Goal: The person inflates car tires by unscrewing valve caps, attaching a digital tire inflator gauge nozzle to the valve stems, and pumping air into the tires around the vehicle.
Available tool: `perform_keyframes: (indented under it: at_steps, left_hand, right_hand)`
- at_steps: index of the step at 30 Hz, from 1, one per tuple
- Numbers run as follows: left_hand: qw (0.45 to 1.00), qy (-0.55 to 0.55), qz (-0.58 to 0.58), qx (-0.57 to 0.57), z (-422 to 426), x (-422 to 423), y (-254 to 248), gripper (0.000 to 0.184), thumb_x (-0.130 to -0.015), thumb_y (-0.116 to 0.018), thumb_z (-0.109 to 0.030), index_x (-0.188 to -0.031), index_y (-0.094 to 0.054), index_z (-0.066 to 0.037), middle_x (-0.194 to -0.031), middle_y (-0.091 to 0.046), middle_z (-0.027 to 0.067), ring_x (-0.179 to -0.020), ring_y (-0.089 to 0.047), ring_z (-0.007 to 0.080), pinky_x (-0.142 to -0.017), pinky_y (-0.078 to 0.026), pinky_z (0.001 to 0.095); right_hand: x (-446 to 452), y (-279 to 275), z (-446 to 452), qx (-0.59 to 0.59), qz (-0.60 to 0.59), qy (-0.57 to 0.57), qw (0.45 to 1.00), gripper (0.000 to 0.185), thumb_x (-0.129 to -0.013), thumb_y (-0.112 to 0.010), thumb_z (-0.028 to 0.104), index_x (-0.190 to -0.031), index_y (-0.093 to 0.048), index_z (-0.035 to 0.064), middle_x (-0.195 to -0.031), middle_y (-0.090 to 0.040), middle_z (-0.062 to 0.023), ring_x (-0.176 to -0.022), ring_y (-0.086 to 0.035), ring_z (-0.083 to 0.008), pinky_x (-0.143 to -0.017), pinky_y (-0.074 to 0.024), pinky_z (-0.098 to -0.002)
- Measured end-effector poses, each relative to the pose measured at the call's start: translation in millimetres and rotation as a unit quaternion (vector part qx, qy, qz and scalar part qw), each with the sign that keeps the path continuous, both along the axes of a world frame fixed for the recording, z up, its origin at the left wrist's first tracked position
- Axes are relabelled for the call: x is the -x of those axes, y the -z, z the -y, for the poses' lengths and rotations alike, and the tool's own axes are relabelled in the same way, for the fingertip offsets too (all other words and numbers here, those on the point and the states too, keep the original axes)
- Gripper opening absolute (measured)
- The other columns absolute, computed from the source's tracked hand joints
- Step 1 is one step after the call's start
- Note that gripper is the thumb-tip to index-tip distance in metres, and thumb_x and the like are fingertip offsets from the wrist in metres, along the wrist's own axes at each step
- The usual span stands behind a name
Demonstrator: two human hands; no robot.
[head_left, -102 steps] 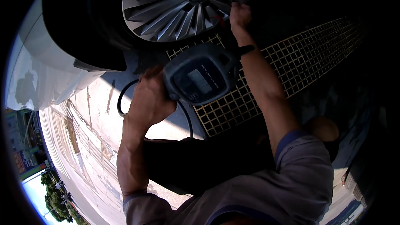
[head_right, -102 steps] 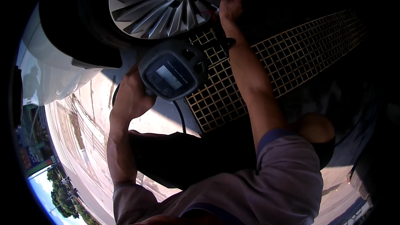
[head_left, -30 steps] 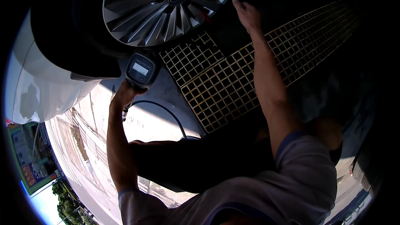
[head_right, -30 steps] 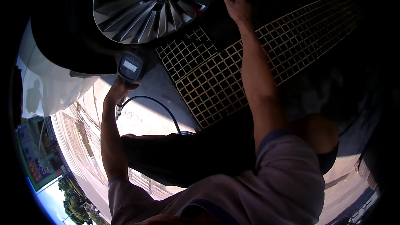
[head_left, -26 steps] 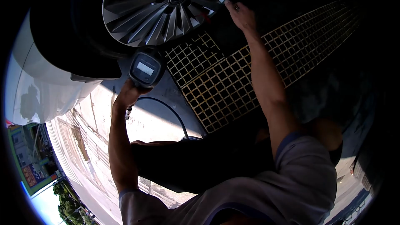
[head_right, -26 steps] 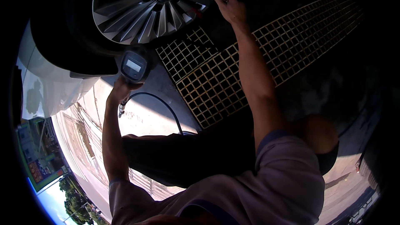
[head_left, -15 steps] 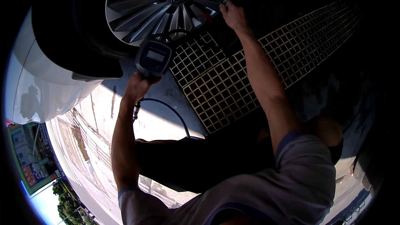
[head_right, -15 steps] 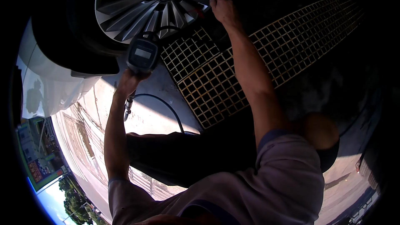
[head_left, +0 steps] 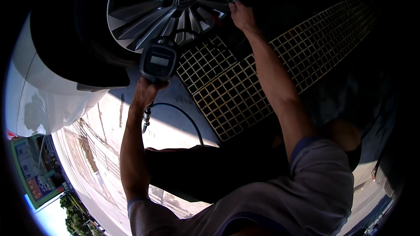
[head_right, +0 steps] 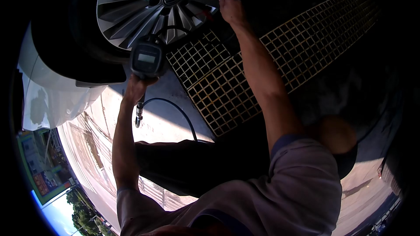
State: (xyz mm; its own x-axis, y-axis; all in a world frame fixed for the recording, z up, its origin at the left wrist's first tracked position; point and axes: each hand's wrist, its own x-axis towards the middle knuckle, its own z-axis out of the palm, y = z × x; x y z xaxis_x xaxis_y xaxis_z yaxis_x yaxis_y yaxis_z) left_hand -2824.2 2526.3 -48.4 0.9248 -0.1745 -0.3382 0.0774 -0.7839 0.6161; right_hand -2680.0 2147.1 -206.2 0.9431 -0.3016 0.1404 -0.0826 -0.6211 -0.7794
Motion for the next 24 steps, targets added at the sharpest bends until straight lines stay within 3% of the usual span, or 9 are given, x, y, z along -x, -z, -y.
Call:
perform_keyframes:
  at_steps: [8, 11, 14, 19, 24]
  left_hand:
    - [0.999, -0.023, -0.016, 0.016, 3, -1, -4, 0.042, -0.078, -0.078, -0.024, -0.115, -0.076, -0.004, -0.104, -0.078, 0.0131, -0.098, -0.070, 0.0227, -0.090, -0.053, 0.0389]
    - [0.998, -0.028, -0.004, 0.052, 9, 1, -5, 0.043, -0.079, -0.078, -0.026, -0.116, -0.077, -0.004, -0.106, -0.078, 0.0134, -0.100, -0.071, 0.0226, -0.091, -0.053, 0.0389]
    - [1.000, -0.026, -0.013, 0.006, 9, -1, -6, 0.041, -0.080, -0.078, -0.026, -0.116, -0.077, -0.006, -0.108, -0.079, 0.0137, -0.102, -0.072, 0.0225, -0.093, -0.053, 0.0387]
    - [0.999, -0.027, -0.009, 0.017, 14, 0, -4, 0.042, -0.081, -0.077, -0.027, -0.118, -0.077, -0.008, -0.109, -0.079, 0.0137, -0.105, -0.072, 0.0245, -0.095, -0.052, 0.0392]
    - [0.999, -0.020, -0.022, 0.034, 23, -2, -10, 0.042, -0.082, -0.072, -0.013, -0.123, -0.072, -0.003, -0.114, -0.076, 0.0168, -0.108, -0.070, 0.0264, -0.096, -0.053, 0.0403]
  right_hand:
    - [-5, 5, -6, -0.033, 0.014, 0.016, 0.999, 0.036, -0.106, -0.053, 0.039, -0.111, -0.065, 0.0052, -0.093, -0.070, -0.0314, -0.091, -0.066, -0.0547, -0.076, -0.0538, -0.0598]
    - [-14, 8, -14, -0.017, 0.014, 0.044, 0.999, 0.036, -0.103, -0.056, 0.039, -0.110, -0.067, 0.0055, -0.094, -0.070, -0.0318, -0.092, -0.067, -0.0539, -0.078, -0.0555, -0.0592]
    - [-19, 6, -14, -0.007, 0.023, 0.051, 0.998, 0.040, -0.101, -0.056, 0.042, -0.109, -0.070, 0.0053, -0.097, -0.071, -0.0317, -0.094, -0.068, -0.0531, -0.084, -0.0560, -0.0593]
    - [-17, -6, -10, 0.008, -0.026, 0.067, 0.997, 0.052, -0.102, -0.050, 0.051, -0.115, -0.071, 0.0045, -0.106, -0.071, -0.0311, -0.101, -0.067, -0.0530, -0.092, -0.0543, -0.0607]
    - [-21, -2, -12, 0.018, -0.054, 0.046, 0.997, 0.054, -0.107, -0.040, 0.049, -0.123, -0.071, 0.0078, -0.114, -0.071, -0.0305, -0.107, -0.065, -0.0541, -0.093, -0.0540, -0.0619]
